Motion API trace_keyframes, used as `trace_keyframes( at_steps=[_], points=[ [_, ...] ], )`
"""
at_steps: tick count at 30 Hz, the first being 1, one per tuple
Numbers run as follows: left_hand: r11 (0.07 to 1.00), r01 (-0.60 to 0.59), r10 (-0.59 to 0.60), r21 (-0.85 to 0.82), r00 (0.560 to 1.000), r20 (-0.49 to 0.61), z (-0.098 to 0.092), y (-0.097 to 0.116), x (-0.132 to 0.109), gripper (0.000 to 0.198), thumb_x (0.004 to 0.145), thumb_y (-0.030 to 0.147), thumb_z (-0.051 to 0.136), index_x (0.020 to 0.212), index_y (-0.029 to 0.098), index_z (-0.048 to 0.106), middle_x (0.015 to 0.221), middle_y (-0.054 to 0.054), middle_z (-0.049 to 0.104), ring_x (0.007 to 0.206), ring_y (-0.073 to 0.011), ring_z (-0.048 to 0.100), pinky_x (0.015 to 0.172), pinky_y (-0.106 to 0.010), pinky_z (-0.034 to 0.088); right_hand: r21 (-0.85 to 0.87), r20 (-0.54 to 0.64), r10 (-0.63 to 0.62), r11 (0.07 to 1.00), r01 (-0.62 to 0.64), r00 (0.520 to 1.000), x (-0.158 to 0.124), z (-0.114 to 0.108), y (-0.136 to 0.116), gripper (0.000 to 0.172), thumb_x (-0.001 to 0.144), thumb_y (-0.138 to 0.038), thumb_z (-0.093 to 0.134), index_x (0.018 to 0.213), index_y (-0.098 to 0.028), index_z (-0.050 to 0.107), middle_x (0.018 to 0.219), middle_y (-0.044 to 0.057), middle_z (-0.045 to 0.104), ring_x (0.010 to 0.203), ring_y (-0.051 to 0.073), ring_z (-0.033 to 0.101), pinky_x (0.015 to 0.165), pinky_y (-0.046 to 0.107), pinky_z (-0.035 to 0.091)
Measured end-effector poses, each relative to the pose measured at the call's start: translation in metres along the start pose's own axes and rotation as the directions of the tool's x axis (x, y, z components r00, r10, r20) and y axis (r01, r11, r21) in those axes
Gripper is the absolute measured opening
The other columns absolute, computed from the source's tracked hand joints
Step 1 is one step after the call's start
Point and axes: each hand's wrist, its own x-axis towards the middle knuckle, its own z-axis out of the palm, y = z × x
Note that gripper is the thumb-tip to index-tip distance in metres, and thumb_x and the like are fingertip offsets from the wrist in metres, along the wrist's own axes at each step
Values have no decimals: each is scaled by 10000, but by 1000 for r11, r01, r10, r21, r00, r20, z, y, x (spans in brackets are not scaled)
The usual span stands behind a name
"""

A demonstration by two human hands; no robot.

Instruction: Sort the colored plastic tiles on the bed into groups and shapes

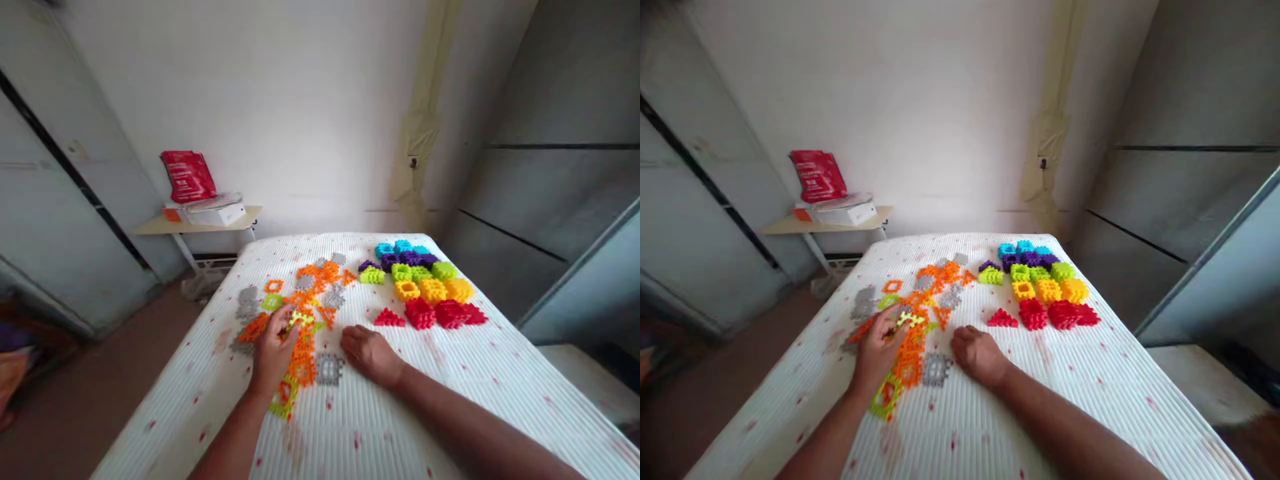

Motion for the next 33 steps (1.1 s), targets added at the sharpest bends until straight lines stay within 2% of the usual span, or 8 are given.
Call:
trace_keyframes(
  at_steps=[11, 19, 33],
  points=[
    [998, -18, 17, 59, 999, 27, 0, -4, 0, 401, 744, 318, 571, 1122, 192, 528, 795, -14, 625, 717, -148, 604, 681, -259, 477, 90, 61, 90, 991, -95, 994, -3, -1, -2, 202, 899, -169, 421, 726, -173, 524, 808, 31, 584, 743, 135, 514, 637, 233, 394],
    [996, -42, 43, 79, 999, -2, 1, -5, 1, 281, 728, 320, 577, 966, 200, 487, 808, -21, 623, 748, -166, 622, 704, -276, 482, 91, 68, 90, 991, -96, 994, -1, -3, -2, 173, 879, -149, 445, 724, -169, 518, 825, 30, 592, 736, 131, 505, 636, 227, 391],
    [995, -55, 47, 86, 994, 95, 8, -6, -4, 261, 755, 379, 564, 944, 200, 546, 871, -49, 651, 851, -196, 623, 787, -317, 487, 106, 61, 98, 989, -104, 993, -3, -1, -1, 198, 889, -159, 420, 722, -172, 525, 805, 31, 583, 723, 129, 496, 635, 228, 381]
  ],
)
